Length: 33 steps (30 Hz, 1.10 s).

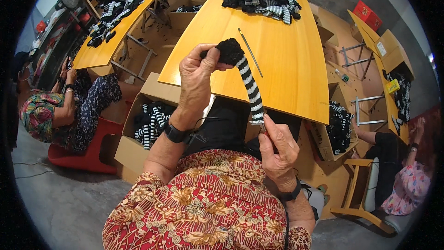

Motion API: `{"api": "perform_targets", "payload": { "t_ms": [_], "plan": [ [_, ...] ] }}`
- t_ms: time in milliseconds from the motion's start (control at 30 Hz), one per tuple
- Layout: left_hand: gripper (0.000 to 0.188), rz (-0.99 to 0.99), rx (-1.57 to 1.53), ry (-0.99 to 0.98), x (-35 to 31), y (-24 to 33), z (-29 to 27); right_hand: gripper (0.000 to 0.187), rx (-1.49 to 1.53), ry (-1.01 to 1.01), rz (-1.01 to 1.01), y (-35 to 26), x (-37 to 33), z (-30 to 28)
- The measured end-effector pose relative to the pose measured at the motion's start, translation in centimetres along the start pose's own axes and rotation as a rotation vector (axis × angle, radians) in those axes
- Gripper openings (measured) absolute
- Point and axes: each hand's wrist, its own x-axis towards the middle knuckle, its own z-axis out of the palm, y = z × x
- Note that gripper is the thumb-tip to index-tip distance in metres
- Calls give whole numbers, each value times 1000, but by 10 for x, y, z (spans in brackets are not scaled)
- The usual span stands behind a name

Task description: The person sits at a table and uses a red-handled seam ripper to manipulate the fabric of black and white striped socks. They repeatedly insert the tool into the sock's opening and pull the fabric, likely to finish or repair the edges. The person handles multiple socks one by one, placing them on the table after working on them.

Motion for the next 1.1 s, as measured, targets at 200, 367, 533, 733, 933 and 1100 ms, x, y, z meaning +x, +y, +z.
{"api": "perform_targets", "payload": {
  "t_ms": [200, 367, 533, 733, 933, 1100],
  "plan": [
    [13, 0, 48, -22, -17, -19, 13, 39, 29, -31, -14, 1, 9, 7],
    [25, -102, -35, -71, -6, 2, -1, 37, 194, -111, 126, 1, 16, -9],
    [34, -342, -276, -195, 1, 6, -4, 36, 182, -138, 55, 4, 17, -7],
    [31, -187, -3, -198, -7, -4, -8, 38, 294, -168, 131, 8, 12, -11],
    [29, -172, 71, -349, -13, -2, -12, 37, 788, -266, 425, 11, 7, -26],
    [28, -160, 207, -308, -18, 1, -9, 35, 207, -148, 165, -6, 7, -11]
  ]
}}
